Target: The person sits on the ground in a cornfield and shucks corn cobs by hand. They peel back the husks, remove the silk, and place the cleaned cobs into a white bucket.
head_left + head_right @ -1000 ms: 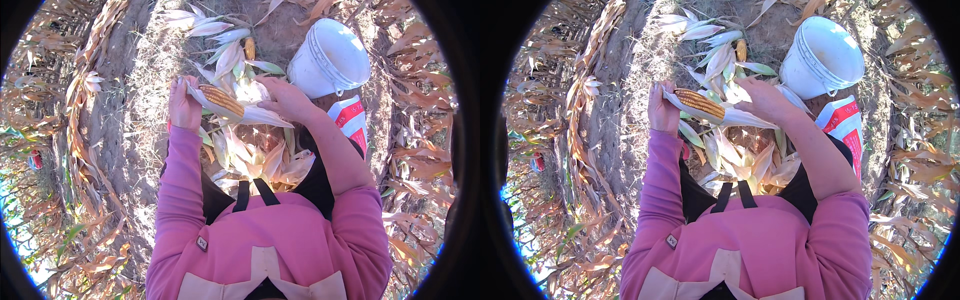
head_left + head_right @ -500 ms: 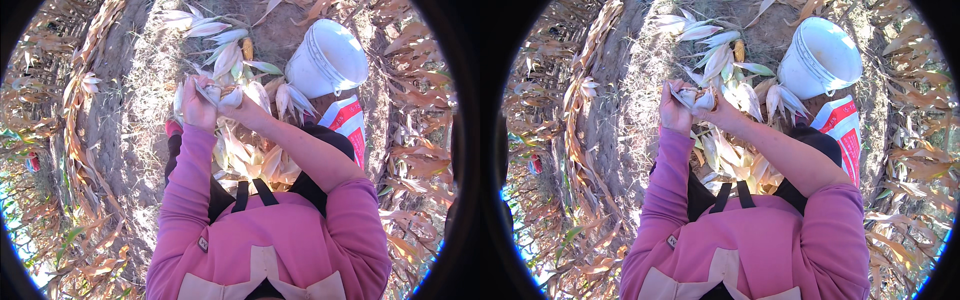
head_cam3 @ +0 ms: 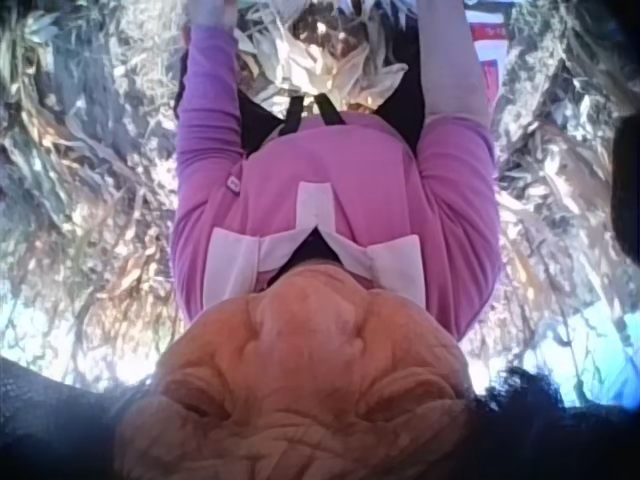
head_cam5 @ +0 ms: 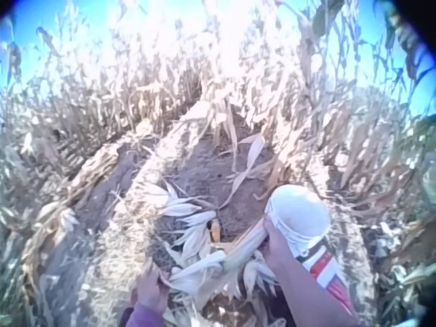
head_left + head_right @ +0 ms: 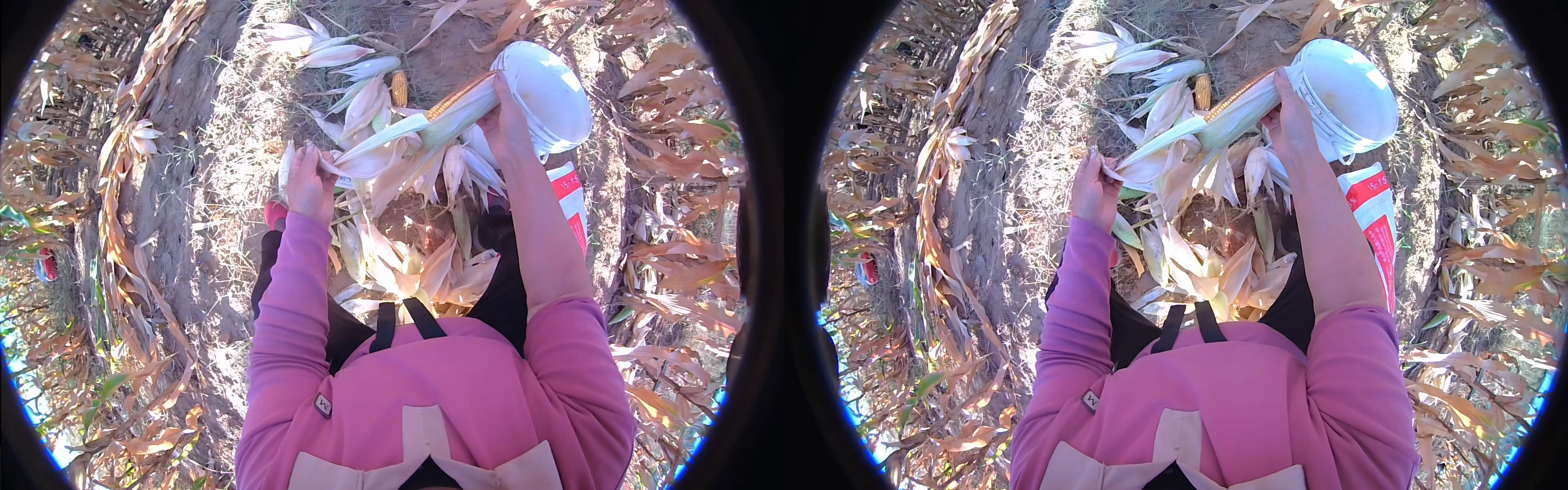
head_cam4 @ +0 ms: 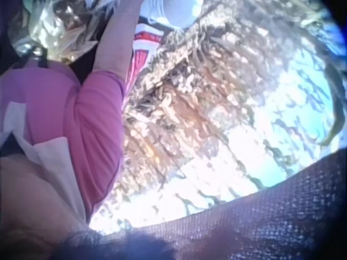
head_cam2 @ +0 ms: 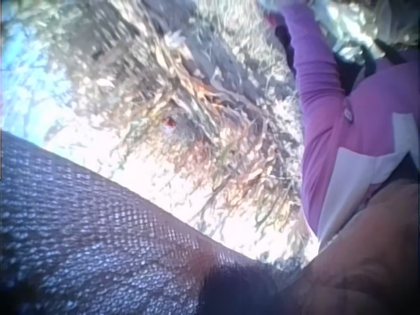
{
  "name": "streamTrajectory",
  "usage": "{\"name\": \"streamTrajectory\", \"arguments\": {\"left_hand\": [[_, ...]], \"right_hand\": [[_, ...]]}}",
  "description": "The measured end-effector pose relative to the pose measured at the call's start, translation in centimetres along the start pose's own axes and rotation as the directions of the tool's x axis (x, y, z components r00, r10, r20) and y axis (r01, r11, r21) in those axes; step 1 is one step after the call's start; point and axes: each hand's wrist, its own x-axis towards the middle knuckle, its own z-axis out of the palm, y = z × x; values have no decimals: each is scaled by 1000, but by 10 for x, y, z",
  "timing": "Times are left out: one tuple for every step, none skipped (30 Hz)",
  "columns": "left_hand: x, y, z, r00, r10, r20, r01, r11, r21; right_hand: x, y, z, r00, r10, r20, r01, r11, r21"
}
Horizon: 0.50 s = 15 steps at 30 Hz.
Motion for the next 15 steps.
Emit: {"name": "streamTrajectory", "arguments": {"left_hand": [[0, -1, -3, 1000, -1, -3, 1, 1000, 4], [2, -2, -9, 1000, -2, -7, 2, 1000, 7], [3, -1, -14, 1000, -2, -11, 2, 1000, 10], [1, 2, -18, 1000, 6, 5, -6, 1000, 6], [-2, 0, -19, 1000, -14, -2, 14, 999, 32], [-4, -1, -19, 999, -34, -10, 35, 998, 58], [-5, -1, -21, 998, -54, -18, 56, 995, 86], [-2, 1, -22, 999, -32, -6, 32, 995, 94], [0, 4, -23, 999, -43, -34, 49, 975, 215], [-2, 13, -18, 997, -47, -65, 66, 941, 333], [-1, 20, -17, 994, -46, -97, 85, 892, 444], [14, 14, -39, 997, 22, -77, 33, 760, 649], [17, 9, -42, 984, 175, 38, -138, 606, 783], [21, 5, -46, 938, 296, 179, -293, 406, 866], [24, 2, -50, 863, 378, 334, -420, 173, 891]], "right_hand": [[2, -2, -3, 999, 1, -45, -1, 1000, 2], [5, -5, -7, 997, 2, -80, 1, 999, 42], [8, -9, -10, 993, 5, -114, 5, 997, 82], [9, -11, -11, 989, 13, -146, 5, 992, 122], [8, -14, -12, 987, 6, -161, 12, 994, 113], [7, -18, -13, 984, 0, -175, 19, 994, 103], [5, -21, -13, 982, -6, -191, 24, 995, 95], [6, -20, -12, 986, -32, -161, 46, 996, 81], [7, -17, -9, 990, -58, -132, 68, 995, 67], [8, -15, -7, 992, -82, -97, 88, 995, 54], [10, -17, -11, 994, -105, 38, 105, 994, 15], [13, -21, -19, 977, -122, 174, 128, 992, -22], [10, -24, -19, 943, -129, 308, 152, 987, -54], [7, -22, -16, 936, -93, 338, 142, 982, -122], [3, -17, -11, 929, -56, 367, 134, 973, -190]]}}
